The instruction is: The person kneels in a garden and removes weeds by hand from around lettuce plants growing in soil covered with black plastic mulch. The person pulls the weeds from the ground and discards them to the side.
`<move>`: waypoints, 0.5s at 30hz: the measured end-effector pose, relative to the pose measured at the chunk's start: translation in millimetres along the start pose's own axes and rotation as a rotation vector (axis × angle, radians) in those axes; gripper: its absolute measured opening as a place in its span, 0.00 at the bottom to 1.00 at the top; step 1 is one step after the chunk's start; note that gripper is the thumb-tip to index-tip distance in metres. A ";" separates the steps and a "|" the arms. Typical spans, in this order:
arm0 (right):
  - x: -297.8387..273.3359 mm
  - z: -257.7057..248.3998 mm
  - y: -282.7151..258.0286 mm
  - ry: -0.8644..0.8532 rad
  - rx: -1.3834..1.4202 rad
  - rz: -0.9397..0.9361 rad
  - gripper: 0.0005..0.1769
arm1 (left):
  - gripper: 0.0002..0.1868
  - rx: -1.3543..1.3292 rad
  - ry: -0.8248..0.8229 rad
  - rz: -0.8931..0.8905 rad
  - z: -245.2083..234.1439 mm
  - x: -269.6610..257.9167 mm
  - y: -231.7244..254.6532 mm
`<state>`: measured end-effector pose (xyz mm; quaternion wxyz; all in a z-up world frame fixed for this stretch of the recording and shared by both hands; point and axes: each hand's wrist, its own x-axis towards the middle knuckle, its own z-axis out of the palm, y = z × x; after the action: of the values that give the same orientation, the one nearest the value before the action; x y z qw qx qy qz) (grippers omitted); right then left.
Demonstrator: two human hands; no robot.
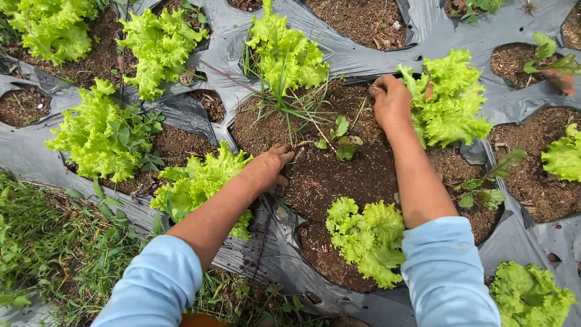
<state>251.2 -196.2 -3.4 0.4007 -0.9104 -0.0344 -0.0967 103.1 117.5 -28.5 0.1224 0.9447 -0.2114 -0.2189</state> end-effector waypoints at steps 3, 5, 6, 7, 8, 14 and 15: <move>-27.0 -18.5 -76.5 -0.286 0.075 0.073 0.05 | 0.51 -0.010 -0.010 -0.016 4.0 -1.0 1.9; -25.1 -3.2 -83.0 -0.398 -0.043 -0.144 0.20 | 0.52 0.001 -0.009 -0.029 -3.7 -2.4 5.5; -20.6 25.9 -58.8 -0.392 -0.044 -0.151 0.20 | 0.52 0.005 -0.002 -0.029 -3.0 0.2 4.5; -15.3 55.3 -35.2 -0.362 -0.110 -0.214 0.14 | 0.51 0.012 0.006 -0.018 -2.6 2.6 3.0; -14.4 88.0 -12.4 -0.336 -0.170 -0.271 0.09 | 0.51 0.019 0.005 -0.010 -0.1 0.4 0.4; -18.9 4.2 -68.7 -0.289 0.636 0.152 0.10 | 0.50 0.017 0.003 0.001 7.6 5.3 -4.7; -18.8 -11.8 -67.9 -0.291 0.634 0.164 0.10 | 0.50 0.011 -0.007 0.003 13.8 1.7 -1.2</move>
<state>221.5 -158.6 49.7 0.6606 -0.7448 -0.0464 0.0821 98.5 115.9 -41.6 0.1169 0.9442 -0.2146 -0.2208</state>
